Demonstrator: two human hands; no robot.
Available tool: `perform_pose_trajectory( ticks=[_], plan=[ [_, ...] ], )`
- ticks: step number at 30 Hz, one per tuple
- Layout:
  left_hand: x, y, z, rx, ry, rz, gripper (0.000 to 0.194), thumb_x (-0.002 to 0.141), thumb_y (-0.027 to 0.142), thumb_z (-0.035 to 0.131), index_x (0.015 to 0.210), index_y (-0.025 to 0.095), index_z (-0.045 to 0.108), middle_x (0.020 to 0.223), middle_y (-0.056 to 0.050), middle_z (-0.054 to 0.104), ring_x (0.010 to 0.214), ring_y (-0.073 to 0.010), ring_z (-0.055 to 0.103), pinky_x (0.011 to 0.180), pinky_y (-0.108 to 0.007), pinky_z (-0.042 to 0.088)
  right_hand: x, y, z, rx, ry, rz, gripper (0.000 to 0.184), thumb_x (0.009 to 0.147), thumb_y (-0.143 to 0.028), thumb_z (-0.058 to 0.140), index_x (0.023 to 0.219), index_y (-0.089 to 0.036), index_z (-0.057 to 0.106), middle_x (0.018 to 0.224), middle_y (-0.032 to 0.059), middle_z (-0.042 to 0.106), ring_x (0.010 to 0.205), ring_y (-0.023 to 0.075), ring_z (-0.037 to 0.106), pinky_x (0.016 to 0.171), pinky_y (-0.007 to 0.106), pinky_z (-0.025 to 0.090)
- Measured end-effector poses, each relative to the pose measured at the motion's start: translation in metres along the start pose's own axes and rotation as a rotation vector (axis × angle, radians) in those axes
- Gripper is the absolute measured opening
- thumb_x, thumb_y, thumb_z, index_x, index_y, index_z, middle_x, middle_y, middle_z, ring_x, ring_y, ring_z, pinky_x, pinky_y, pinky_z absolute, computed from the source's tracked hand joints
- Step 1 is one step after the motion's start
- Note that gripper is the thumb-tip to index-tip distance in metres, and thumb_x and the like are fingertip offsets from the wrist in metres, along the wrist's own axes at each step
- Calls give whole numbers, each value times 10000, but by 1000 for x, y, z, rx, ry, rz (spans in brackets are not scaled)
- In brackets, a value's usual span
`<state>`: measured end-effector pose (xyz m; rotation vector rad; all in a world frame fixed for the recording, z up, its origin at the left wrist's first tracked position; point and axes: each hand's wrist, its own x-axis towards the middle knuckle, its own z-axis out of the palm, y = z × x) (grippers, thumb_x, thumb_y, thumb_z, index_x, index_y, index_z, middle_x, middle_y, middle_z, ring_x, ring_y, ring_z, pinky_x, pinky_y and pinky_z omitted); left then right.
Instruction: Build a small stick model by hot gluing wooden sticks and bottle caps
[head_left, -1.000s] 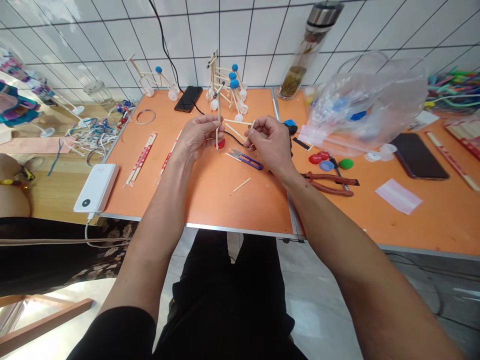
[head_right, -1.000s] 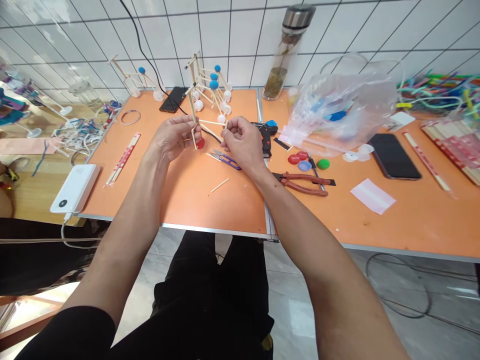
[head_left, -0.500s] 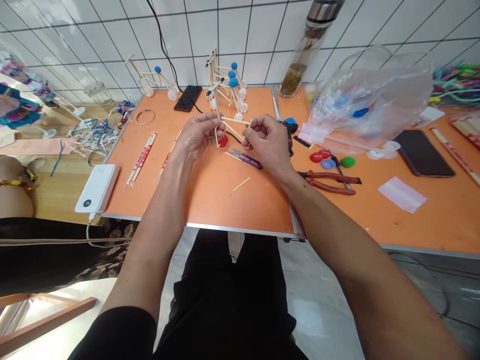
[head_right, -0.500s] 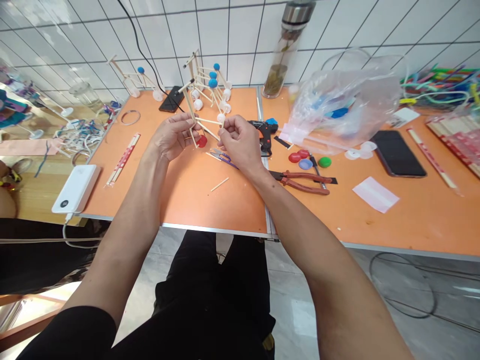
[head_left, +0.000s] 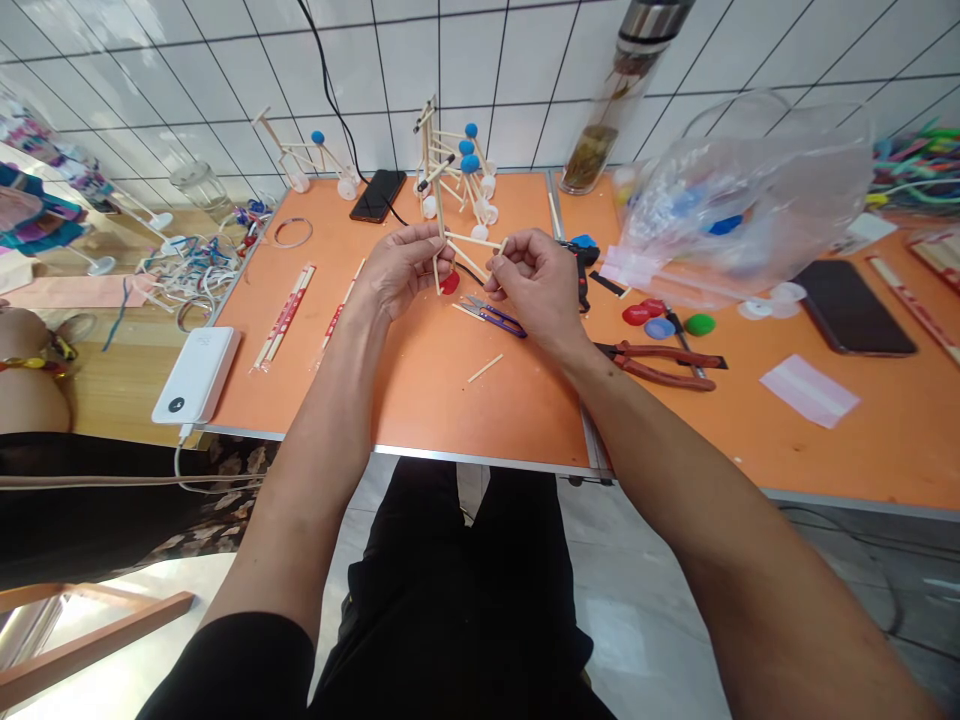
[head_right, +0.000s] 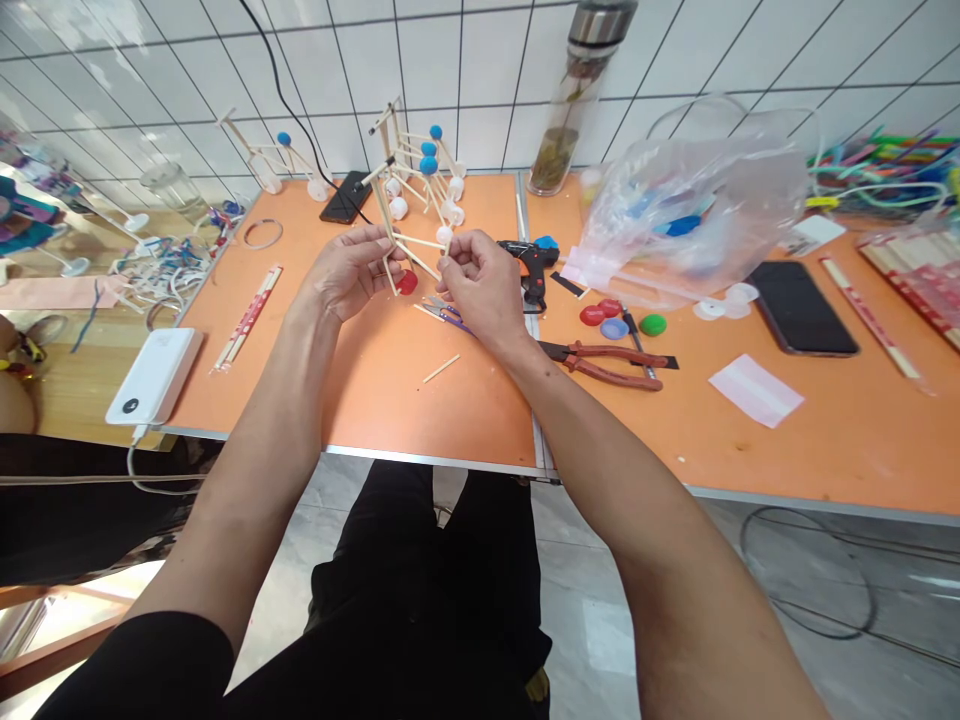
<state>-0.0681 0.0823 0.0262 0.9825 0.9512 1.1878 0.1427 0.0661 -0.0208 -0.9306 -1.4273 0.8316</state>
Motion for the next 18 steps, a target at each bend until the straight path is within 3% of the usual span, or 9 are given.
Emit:
perform_pose_trajectory(
  ticks=[11, 18],
  plan=[
    [-1, 0, 2, -1, -1, -4, 137, 894, 118, 849, 965, 169, 743, 815, -23, 810, 649, -96, 740, 705, -214, 640, 0, -1, 0, -14, -5, 10, 244, 981, -440, 826, 965, -294, 631, 786, -36, 694, 711, 172, 764, 634, 322, 688],
    [0, -2, 1, 1, 1, -3, 152, 888, 133, 866, 977, 174, 751, 833, -30, 816, 667, -108, 749, 742, -239, 651, 0, 1, -1, -26, -8, 21, 220, 979, -435, 817, 982, -296, 645, 811, -25, 703, 768, 200, 786, 707, 372, 720]
  ],
)
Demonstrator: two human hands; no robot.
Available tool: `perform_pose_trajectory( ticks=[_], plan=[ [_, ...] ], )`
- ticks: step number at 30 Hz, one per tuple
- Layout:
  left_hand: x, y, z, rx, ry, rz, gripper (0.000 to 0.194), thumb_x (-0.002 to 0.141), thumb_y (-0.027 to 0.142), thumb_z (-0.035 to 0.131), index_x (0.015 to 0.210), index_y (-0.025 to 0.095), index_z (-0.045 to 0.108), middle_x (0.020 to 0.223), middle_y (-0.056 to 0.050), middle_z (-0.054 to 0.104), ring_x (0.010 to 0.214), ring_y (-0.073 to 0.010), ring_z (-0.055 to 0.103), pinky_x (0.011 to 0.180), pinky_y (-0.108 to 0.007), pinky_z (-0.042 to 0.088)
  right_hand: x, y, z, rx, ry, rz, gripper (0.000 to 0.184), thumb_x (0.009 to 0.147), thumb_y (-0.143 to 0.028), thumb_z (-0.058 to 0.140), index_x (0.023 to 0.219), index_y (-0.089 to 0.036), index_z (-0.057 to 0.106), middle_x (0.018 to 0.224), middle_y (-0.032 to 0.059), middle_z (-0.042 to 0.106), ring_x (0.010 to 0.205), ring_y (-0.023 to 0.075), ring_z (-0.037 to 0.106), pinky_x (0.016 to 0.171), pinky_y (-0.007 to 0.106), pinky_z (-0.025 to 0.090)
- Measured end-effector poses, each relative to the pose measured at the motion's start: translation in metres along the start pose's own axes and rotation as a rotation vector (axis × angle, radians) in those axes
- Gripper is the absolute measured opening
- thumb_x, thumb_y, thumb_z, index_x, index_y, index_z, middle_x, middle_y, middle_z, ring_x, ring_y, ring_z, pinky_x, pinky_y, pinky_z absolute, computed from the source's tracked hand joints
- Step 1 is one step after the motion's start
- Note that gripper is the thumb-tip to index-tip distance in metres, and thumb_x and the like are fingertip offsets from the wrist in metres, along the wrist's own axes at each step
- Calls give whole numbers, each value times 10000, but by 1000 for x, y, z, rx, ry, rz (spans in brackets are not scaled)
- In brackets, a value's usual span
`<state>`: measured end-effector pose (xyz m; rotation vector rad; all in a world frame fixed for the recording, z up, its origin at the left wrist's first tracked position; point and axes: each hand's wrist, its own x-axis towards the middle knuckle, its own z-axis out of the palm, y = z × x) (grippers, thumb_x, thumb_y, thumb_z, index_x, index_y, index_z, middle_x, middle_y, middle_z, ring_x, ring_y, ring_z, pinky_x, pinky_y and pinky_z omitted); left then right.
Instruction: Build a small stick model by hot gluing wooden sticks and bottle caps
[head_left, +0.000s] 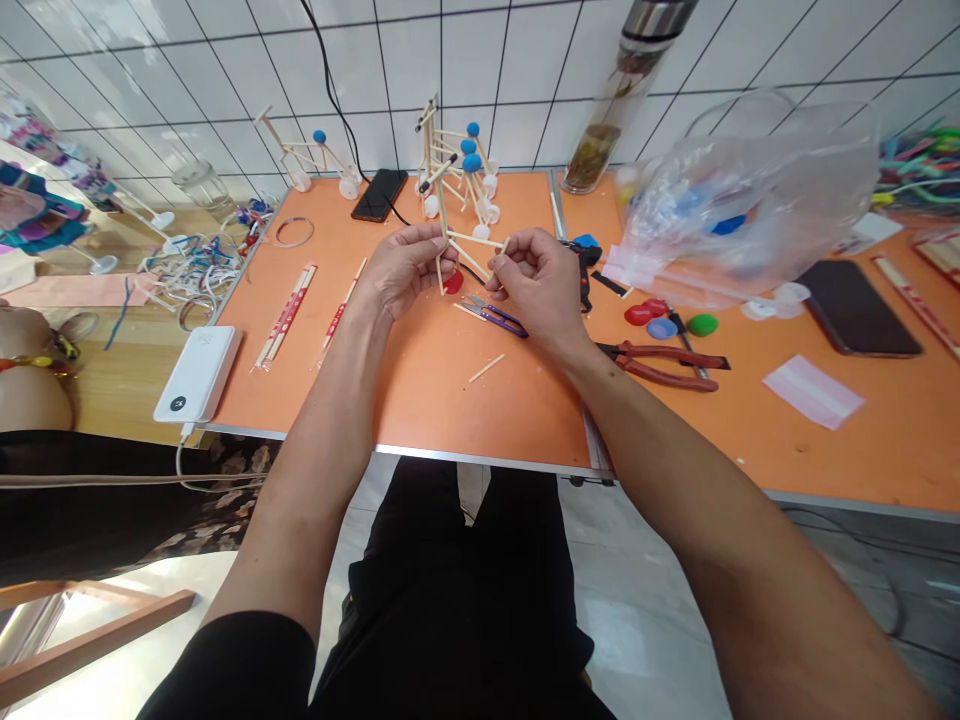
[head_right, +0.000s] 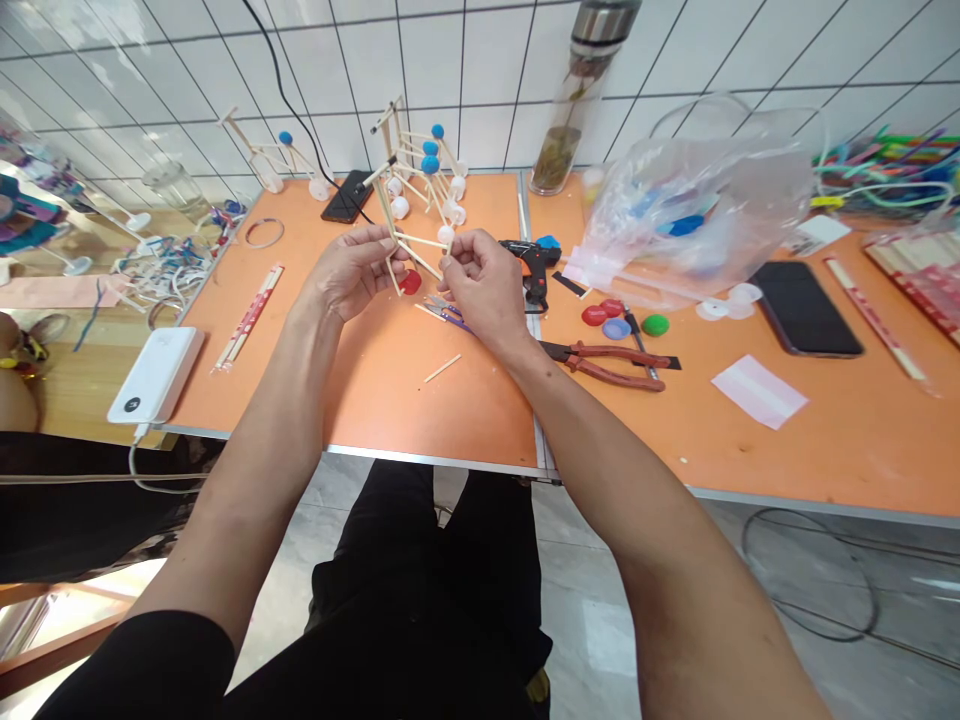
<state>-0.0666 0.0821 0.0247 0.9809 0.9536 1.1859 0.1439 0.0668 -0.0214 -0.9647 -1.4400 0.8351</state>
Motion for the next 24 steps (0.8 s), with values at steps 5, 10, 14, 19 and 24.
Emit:
perform_pose_trajectory(
  ticks=[5, 10, 14, 19, 24],
  plan=[
    [-2, 1, 2, -2, 9, -1, 108, 901, 111, 830, 957, 166, 756, 825, -35, 814, 662, -110, 743, 736, -250, 645, -1, -3, 1, 7, -1, 2, 231, 970, -441, 816, 976, -298, 635, 800, -29, 695, 730, 179, 764, 659, 338, 696],
    [-4, 4, 4, -1, 31, -16, 119, 900, 117, 835, 960, 182, 756, 822, -26, 816, 663, -117, 751, 767, -275, 663, -1, -3, 1, 4, 5, 7, 276, 965, -499, 828, 969, -304, 633, 796, -31, 686, 725, 175, 759, 632, 322, 683],
    [-4, 4, 4, -1, 38, -26, 137, 895, 118, 846, 968, 182, 750, 827, -19, 814, 657, -110, 752, 777, -274, 668, -1, -3, 1, 8, 12, 15, 287, 949, -512, 844, 969, -306, 644, 808, -24, 697, 776, 197, 783, 654, 340, 694],
    [-4, 4, 4, -11, 33, -39, 192, 866, 153, 896, 969, 196, 740, 827, -3, 810, 664, -113, 766, 788, -272, 679, -1, -4, 1, 4, 11, 18, 277, 957, -491, 840, 962, -304, 635, 788, -24, 698, 752, 206, 777, 671, 370, 700],
    [-3, 3, 3, -4, 15, -16, 134, 897, 144, 864, 938, 178, 741, 829, -18, 815, 644, -95, 750, 747, -239, 658, -1, -4, 1, 18, 9, 2, 276, 965, -485, 837, 965, -303, 629, 791, -25, 688, 737, 199, 768, 662, 366, 692]
  ],
)
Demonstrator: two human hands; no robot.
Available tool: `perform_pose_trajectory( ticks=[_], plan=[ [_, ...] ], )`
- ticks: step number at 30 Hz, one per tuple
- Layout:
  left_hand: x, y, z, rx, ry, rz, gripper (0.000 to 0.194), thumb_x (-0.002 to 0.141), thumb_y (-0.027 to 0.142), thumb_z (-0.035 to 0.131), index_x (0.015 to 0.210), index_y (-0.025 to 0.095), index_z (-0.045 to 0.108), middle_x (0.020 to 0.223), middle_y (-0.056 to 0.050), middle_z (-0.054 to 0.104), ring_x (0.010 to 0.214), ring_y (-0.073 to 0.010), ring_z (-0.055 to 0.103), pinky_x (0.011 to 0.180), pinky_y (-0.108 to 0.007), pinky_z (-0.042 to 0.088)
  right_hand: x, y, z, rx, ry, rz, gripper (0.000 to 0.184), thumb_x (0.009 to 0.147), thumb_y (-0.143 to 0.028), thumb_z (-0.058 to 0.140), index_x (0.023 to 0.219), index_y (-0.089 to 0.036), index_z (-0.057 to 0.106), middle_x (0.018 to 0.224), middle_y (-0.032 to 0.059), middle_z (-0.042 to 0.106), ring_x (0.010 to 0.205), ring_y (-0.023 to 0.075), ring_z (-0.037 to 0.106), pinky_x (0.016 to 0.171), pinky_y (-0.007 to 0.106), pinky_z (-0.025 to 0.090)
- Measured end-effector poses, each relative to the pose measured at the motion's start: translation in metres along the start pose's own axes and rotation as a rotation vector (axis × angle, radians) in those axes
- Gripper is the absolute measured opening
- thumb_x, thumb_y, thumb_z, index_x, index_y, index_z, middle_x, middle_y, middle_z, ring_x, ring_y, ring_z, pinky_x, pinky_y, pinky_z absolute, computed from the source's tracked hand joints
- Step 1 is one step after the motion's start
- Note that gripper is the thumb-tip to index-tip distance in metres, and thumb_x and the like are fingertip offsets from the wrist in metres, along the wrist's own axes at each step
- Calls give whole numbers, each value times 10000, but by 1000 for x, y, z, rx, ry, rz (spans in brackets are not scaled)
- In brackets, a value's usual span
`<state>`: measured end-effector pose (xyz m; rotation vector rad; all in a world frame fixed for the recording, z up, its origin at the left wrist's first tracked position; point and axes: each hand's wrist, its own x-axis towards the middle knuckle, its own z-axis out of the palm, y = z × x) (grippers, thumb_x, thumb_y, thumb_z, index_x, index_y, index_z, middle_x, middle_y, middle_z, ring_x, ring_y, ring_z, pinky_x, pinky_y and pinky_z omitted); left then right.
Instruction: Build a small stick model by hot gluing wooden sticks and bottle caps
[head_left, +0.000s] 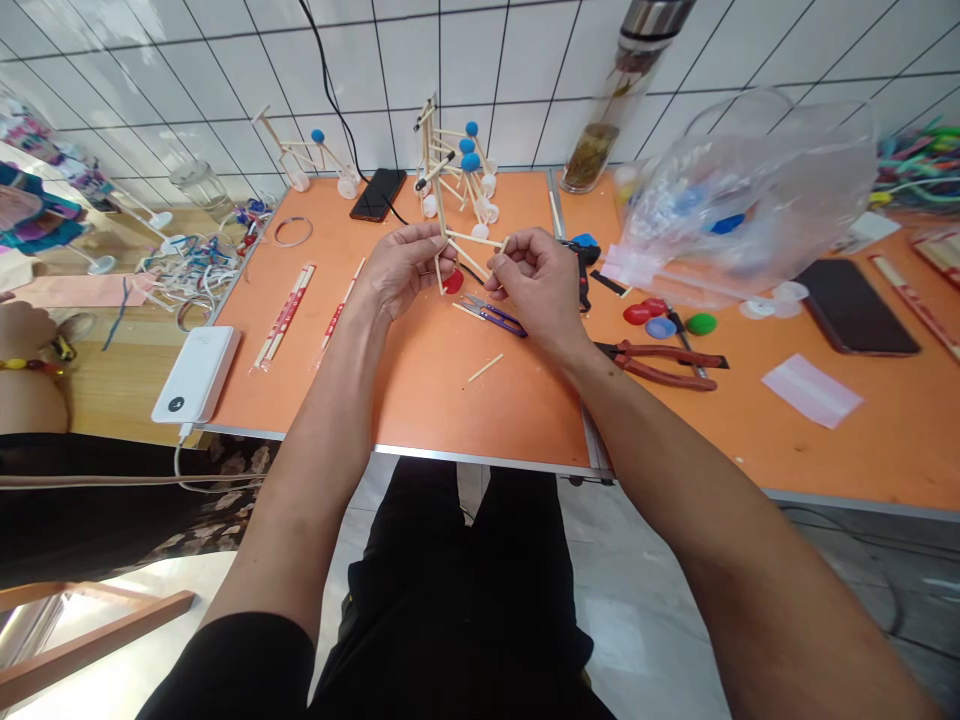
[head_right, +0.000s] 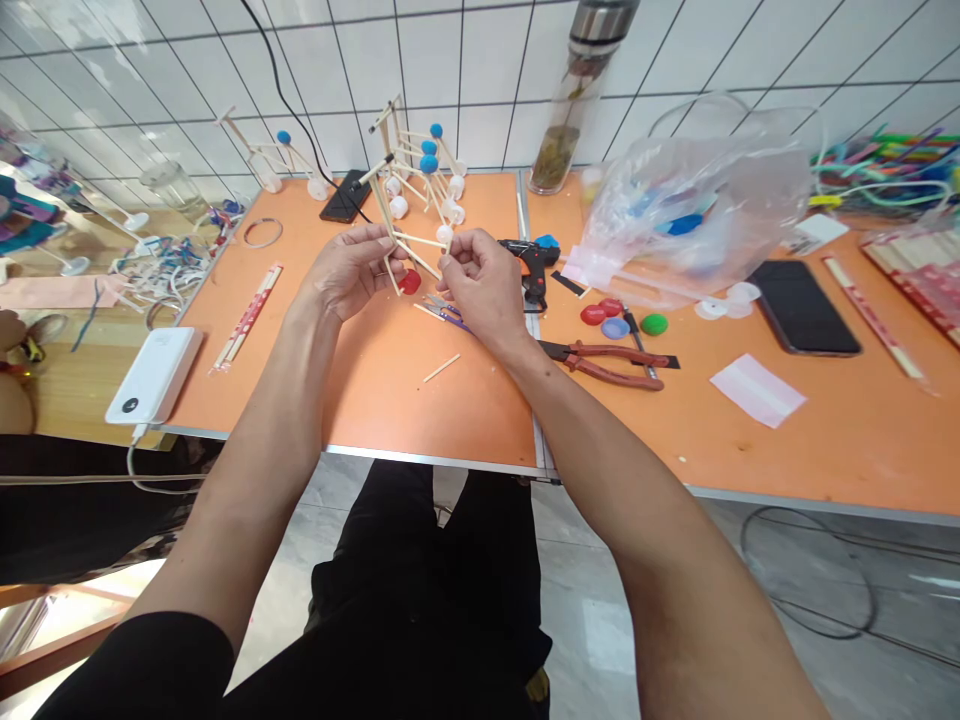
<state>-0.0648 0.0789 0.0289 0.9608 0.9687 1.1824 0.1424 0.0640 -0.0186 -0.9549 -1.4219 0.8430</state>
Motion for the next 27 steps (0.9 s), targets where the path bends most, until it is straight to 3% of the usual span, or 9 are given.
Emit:
perform_pose_trajectory(
  ticks=[14, 21, 27],
  plan=[
    [-2, 0, 1, 21, 28, -1, 179, 874, 170, 896, 956, 202, 740, 832, -8, 817, 644, -107, 756, 771, -264, 670, 1, 5, -1, -31, -5, -5, 335, 966, -596, 832, 1001, -315, 654, 808, -12, 663, 775, 211, 772, 677, 379, 695],
    [-5, 2, 6, 88, 48, 52, 158, 883, 155, 878, 917, 203, 731, 811, -3, 803, 621, -90, 719, 695, -211, 624, -1, 1, -1, -38, -1, -8, 346, 979, -578, 829, 942, -296, 631, 803, -12, 683, 731, 194, 761, 668, 365, 689],
    [-4, 0, 2, 35, 53, 51, 192, 855, 167, 914, 944, 214, 751, 796, -7, 800, 628, -109, 734, 690, -232, 632, 0, 1, -5, -82, -4, -38, 355, 972, -601, 836, 919, -289, 675, 805, -1, 704, 803, 224, 786, 777, 435, 724]
  ],
)
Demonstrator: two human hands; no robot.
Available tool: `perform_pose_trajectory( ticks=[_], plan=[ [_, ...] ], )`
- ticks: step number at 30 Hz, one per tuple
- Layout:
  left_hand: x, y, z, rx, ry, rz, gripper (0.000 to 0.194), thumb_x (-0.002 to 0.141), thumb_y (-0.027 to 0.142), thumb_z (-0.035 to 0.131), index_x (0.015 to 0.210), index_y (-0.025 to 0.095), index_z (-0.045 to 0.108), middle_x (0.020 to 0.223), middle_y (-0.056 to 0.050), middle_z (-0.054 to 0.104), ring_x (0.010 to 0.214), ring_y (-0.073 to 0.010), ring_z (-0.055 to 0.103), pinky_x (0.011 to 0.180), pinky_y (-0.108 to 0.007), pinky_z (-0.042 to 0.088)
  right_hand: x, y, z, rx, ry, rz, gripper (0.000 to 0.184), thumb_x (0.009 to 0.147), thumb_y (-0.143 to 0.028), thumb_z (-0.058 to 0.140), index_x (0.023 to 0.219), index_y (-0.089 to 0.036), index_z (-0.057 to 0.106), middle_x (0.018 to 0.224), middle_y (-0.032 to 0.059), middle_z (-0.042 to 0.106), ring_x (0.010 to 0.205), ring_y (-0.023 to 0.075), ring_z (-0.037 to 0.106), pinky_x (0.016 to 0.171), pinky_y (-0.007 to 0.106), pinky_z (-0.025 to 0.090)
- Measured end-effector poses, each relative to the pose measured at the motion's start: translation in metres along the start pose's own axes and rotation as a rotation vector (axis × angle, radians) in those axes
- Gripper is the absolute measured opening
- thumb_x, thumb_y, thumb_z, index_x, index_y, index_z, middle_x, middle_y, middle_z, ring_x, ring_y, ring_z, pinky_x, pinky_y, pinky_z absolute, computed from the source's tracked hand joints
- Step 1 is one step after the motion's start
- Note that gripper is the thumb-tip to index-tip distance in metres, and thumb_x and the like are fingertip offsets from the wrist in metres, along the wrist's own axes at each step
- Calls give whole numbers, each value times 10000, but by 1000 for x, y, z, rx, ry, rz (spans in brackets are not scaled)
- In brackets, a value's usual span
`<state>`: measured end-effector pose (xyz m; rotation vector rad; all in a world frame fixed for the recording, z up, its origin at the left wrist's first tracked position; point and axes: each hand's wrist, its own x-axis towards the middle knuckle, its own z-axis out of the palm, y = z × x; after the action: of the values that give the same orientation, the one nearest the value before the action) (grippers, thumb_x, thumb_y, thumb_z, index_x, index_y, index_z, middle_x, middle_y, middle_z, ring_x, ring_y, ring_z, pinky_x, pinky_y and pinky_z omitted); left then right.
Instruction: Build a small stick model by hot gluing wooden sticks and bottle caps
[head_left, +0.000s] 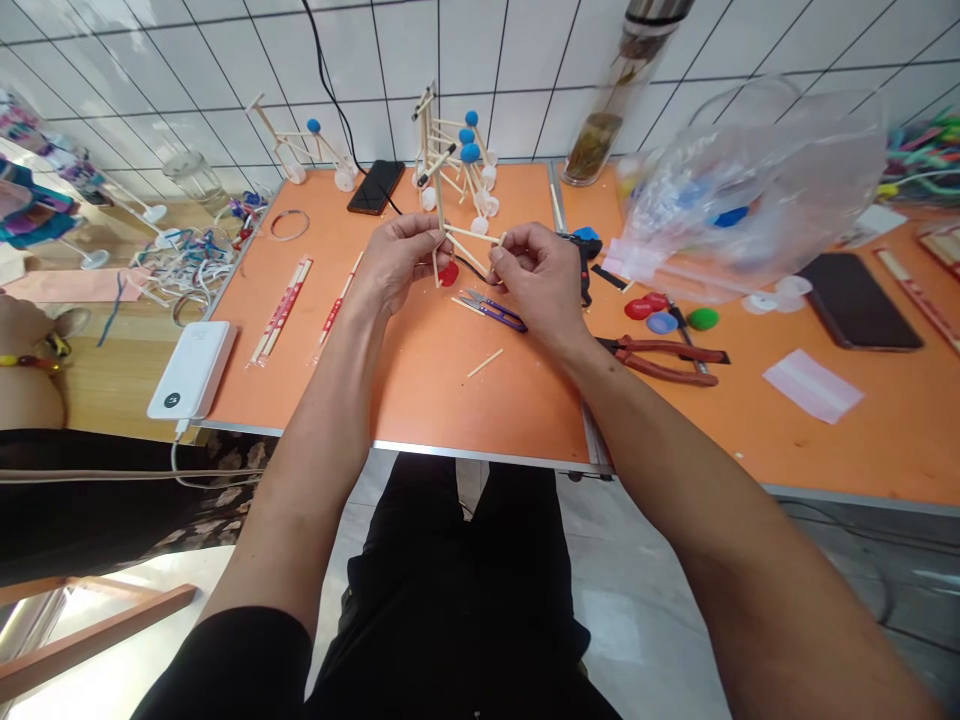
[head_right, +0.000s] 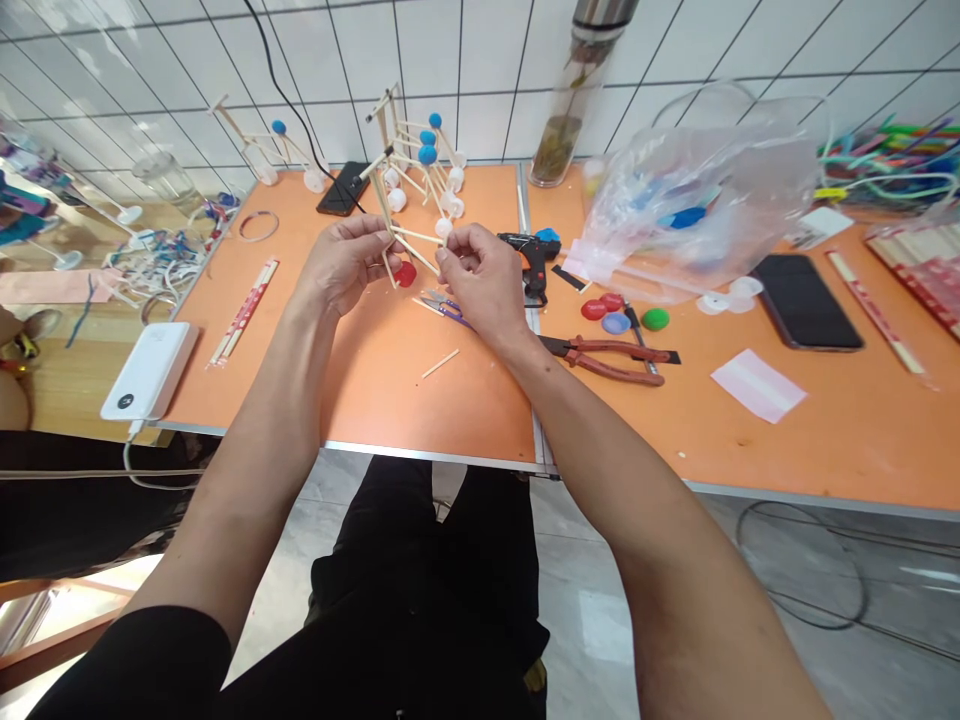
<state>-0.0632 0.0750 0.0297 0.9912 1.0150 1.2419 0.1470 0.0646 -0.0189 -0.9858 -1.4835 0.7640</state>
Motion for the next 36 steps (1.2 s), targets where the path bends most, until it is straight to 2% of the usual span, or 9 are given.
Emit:
perform_pose_trajectory(
  ticks=[5, 10, 16, 23, 26, 31, 36],
  plan=[
    [3, -4, -6, 15, -10, 35, 209, 842, 177, 912, 999, 236, 787, 802, -12, 809, 710, -155, 771, 747, -296, 666, 3, 1, -4, -41, -4, -25, 357, 951, -618, 854, 922, -288, 719, 813, 14, 729, 883, 261, 806, 868, 486, 721],
    [0, -2, -4, 65, 24, 51, 156, 845, 167, 899, 918, 214, 769, 799, -17, 800, 718, -147, 761, 784, -287, 651, 4, 0, -4, -49, 16, -44, 399, 938, -649, 853, 892, -278, 714, 823, 17, 737, 765, 229, 765, 801, 463, 704],
    [-4, 3, 1, 86, 47, 27, 104, 865, 138, 861, 908, 193, 783, 804, -28, 795, 710, -142, 756, 809, -305, 643, 5, 2, -4, -47, 5, -49, 435, 918, -695, 863, 891, -292, 702, 835, 35, 741, 855, 276, 792, 790, 471, 690],
    [0, 0, -2, 61, 11, 32, 164, 841, 180, 899, 926, 204, 761, 791, -7, 788, 682, -122, 730, 759, -265, 631, 4, 5, -5, -52, -12, -57, 362, 959, -614, 848, 909, -286, 703, 848, 50, 733, 936, 302, 806, 840, 496, 682],
    [-1, 0, -1, 120, 15, 71, 151, 838, 200, 886, 888, 201, 743, 804, -12, 790, 677, -115, 724, 758, -258, 632, 4, 4, -4, -83, 4, -67, 354, 972, -606, 839, 913, -283, 707, 858, 43, 753, 859, 272, 798, 828, 485, 691],
    [-3, 0, 1, 224, 38, 122, 139, 824, 247, 864, 864, 215, 735, 797, -18, 791, 737, -149, 746, 770, -283, 651, 3, 3, -3, -139, 9, -74, 267, 1008, -507, 821, 911, -282, 712, 854, 39, 771, 791, 251, 780, 816, 470, 686],
    [-2, 0, 2, 301, 41, 157, 41, 851, 201, 787, 845, 206, 747, 819, -25, 795, 725, -135, 726, 763, -269, 622, 1, -2, -1, -147, 10, -86, 231, 1012, -425, 817, 881, -281, 691, 801, 26, 752, 719, 227, 747, 751, 443, 653]
  ],
)
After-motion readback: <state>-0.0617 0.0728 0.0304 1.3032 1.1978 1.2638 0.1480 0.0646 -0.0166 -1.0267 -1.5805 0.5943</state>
